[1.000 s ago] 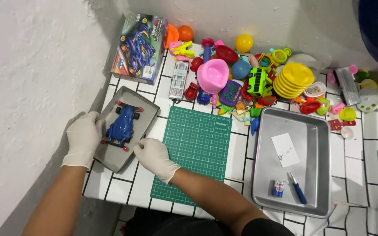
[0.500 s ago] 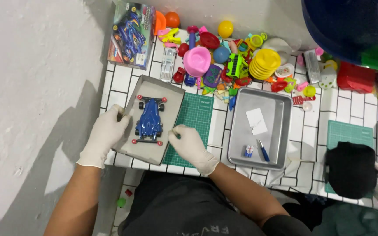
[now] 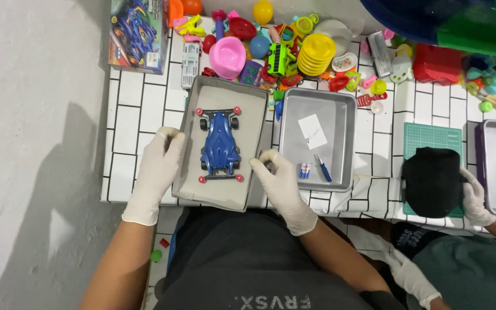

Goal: Finalizing the assembly of a blue toy car and organizing toy boxes and components in a storage area.

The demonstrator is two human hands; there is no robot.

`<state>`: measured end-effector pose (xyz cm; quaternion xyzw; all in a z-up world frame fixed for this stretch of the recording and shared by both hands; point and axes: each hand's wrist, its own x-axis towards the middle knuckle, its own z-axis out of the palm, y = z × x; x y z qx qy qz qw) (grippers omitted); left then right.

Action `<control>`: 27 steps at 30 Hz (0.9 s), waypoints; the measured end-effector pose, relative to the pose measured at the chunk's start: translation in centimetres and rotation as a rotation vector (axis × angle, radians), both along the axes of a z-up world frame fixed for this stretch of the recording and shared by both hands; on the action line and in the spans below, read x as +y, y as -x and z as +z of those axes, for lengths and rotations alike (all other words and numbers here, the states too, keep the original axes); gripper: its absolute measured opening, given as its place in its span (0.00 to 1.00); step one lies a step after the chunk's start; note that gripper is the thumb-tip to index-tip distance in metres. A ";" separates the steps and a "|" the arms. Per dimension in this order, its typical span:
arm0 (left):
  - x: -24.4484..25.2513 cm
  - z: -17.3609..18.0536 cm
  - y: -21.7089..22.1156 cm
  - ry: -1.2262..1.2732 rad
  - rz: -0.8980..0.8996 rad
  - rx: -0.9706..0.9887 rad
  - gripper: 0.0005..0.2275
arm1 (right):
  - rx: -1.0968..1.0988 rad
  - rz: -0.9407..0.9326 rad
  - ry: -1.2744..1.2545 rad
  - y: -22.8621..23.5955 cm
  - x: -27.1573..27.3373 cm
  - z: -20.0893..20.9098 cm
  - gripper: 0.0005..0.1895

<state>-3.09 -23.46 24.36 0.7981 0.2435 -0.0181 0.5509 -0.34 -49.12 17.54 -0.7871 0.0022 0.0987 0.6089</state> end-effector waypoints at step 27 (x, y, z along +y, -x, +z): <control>-0.2 -18.7 -3.3 -0.201 -0.164 0.196 0.22 | 0.355 0.014 0.460 -5.4 2.9 -14.7 0.14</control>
